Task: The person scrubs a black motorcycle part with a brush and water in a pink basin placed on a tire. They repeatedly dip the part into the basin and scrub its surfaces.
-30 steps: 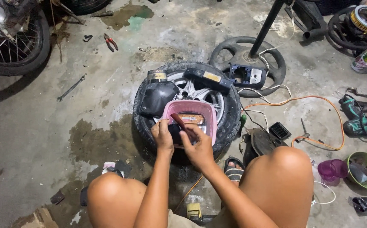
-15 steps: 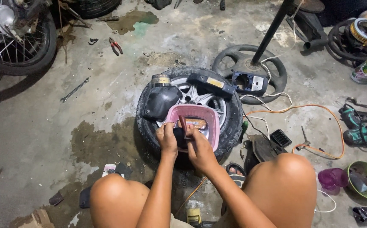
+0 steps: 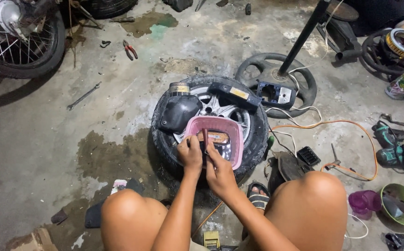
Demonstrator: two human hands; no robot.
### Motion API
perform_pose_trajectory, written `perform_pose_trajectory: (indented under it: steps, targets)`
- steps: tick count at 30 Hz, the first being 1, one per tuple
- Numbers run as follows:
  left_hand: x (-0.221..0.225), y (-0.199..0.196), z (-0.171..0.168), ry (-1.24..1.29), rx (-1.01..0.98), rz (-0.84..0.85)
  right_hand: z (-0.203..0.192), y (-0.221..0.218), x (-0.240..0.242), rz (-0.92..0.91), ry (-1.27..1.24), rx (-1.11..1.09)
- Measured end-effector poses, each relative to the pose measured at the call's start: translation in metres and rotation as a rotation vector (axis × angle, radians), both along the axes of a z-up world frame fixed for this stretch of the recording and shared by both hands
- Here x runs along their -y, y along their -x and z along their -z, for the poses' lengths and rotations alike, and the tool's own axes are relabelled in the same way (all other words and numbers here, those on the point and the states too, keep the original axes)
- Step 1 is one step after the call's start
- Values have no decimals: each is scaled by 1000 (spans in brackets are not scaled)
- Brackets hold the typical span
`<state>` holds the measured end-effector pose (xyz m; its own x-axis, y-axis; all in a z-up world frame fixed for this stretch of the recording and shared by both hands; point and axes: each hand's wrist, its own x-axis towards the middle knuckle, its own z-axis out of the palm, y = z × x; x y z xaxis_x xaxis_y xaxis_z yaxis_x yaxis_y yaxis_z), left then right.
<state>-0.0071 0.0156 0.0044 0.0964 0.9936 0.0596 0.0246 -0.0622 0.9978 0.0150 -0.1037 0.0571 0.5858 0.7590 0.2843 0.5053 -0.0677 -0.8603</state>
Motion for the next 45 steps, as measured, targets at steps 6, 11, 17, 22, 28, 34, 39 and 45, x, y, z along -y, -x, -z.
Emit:
perform_pose_trajectory:
  steps: [6, 11, 17, 22, 28, 34, 39, 45]
  targets:
    - [-5, -8, 15, -86, -18, -36, -4, 3, -4, 9, 40, 66]
    - [4, -12, 20, -68, 24, 13, -4, -6, -2, 17, 60, 83]
    - [-3, -16, 41, -127, 30, 9, 29, -14, -7, 11, 174, 192]
    - [3, -11, 5, -183, -18, 6, 41, -10, -1, 6, 222, 388]
    - [6, -12, 0, -160, 20, 27, 61, -21, 8, -47, 141, 598]
    - [2, -10, 8, -163, 48, 35, 63, -22, 9, -110, 76, 384]
    - [-10, -5, 34, -103, -2, 117, -19, -28, 21, 84, 145, -27]
    - [-20, -4, 23, 150, 193, 23, 9, -50, 10, 266, -182, -1106]
